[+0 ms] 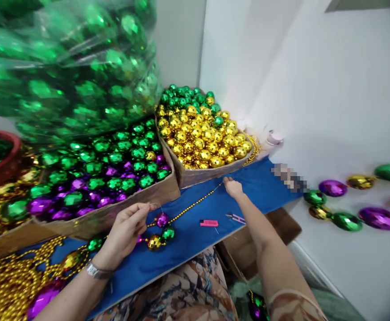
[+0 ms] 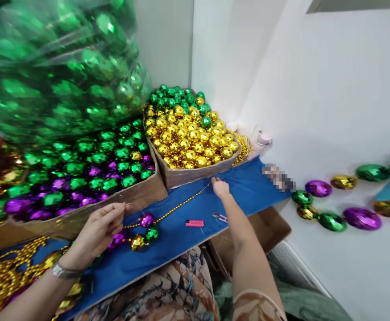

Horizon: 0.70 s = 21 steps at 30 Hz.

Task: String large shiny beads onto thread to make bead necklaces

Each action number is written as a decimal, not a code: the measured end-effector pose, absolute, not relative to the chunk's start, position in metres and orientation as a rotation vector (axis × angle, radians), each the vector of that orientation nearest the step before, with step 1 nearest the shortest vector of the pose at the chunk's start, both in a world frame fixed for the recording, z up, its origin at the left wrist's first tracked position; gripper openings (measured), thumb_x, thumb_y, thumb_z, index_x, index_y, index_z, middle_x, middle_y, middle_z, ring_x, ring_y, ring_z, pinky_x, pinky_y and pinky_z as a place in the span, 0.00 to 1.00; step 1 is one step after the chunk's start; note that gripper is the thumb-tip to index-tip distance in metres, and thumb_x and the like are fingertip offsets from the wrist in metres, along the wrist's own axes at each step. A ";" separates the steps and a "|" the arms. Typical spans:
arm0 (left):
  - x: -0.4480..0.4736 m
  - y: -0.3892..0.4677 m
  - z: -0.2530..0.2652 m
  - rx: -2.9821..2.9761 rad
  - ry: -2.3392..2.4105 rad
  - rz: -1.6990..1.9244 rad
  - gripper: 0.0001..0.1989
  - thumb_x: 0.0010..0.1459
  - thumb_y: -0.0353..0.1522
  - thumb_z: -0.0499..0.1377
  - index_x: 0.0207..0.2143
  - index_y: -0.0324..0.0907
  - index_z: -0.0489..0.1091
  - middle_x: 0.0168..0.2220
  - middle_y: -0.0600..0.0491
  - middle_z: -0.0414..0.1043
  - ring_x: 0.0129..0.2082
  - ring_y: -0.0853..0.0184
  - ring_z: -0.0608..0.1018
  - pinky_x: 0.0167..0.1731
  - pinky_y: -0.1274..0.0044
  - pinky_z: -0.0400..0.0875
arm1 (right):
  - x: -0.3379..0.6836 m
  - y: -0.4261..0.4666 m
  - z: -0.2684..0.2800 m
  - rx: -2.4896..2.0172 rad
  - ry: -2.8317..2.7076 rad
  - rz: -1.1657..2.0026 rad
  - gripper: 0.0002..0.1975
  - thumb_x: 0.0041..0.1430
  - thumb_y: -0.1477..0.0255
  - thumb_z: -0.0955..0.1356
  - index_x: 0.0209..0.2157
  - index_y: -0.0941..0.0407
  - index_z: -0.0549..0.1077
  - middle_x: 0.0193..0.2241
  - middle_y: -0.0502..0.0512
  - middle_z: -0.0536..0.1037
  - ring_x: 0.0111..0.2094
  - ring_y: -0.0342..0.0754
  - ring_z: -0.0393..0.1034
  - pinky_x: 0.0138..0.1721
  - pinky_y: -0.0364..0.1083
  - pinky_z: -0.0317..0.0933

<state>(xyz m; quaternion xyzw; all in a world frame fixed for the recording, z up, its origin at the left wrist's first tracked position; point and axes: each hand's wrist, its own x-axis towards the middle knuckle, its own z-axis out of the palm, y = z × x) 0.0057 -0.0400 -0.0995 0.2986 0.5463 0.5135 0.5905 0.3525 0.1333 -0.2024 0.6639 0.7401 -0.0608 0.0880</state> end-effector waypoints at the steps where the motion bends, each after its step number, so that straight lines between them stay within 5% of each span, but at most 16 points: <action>1: 0.004 -0.040 -0.099 0.685 1.258 1.222 0.14 0.48 0.39 0.68 0.30 0.37 0.75 0.16 0.62 0.53 0.17 0.79 0.54 0.16 0.85 0.53 | 0.352 0.131 -0.193 1.984 2.243 -0.183 0.14 0.68 0.68 0.61 0.50 0.60 0.68 0.43 0.60 0.75 0.40 0.48 0.73 0.40 0.48 0.66; 4: 0.001 -0.039 -0.097 0.666 1.246 1.290 0.13 0.45 0.37 0.69 0.28 0.37 0.75 0.19 0.59 0.59 0.19 0.79 0.58 0.19 0.85 0.56 | 0.347 0.115 -0.155 1.976 2.412 -0.170 0.16 0.70 0.70 0.55 0.50 0.58 0.68 0.40 0.61 0.78 0.40 0.49 0.73 0.39 0.45 0.62; 8: 0.000 -0.038 -0.095 0.695 1.303 1.308 0.15 0.45 0.38 0.70 0.29 0.35 0.76 0.16 0.63 0.50 0.16 0.80 0.49 0.15 0.85 0.44 | 0.324 0.077 -0.090 1.700 2.954 -0.139 0.14 0.69 0.66 0.56 0.46 0.54 0.70 0.43 0.56 0.77 0.42 0.46 0.71 0.41 0.43 0.61; 13: 0.003 -0.043 -0.088 0.728 1.305 1.328 0.16 0.45 0.39 0.69 0.33 0.36 0.78 0.14 0.64 0.46 0.15 0.79 0.46 0.14 0.83 0.40 | 0.274 0.028 -0.029 1.060 3.467 -0.004 0.13 0.68 0.68 0.58 0.41 0.55 0.72 0.34 0.54 0.75 0.33 0.45 0.68 0.33 0.43 0.59; 19: 0.007 -0.053 -0.076 0.925 1.240 1.350 0.12 0.46 0.38 0.68 0.29 0.38 0.78 0.24 0.54 0.70 0.21 0.75 0.64 0.22 0.82 0.60 | 0.210 0.001 -0.008 0.633 3.402 0.294 0.11 0.68 0.73 0.59 0.39 0.56 0.72 0.32 0.55 0.73 0.32 0.46 0.64 0.30 0.44 0.55; 21: 0.007 -0.056 -0.075 1.043 1.201 1.329 0.10 0.48 0.38 0.67 0.28 0.39 0.76 0.24 0.55 0.69 0.23 0.74 0.65 0.24 0.81 0.60 | 0.194 0.000 -0.006 0.584 3.339 0.339 0.10 0.68 0.73 0.59 0.39 0.56 0.71 0.33 0.55 0.72 0.33 0.46 0.64 0.30 0.44 0.55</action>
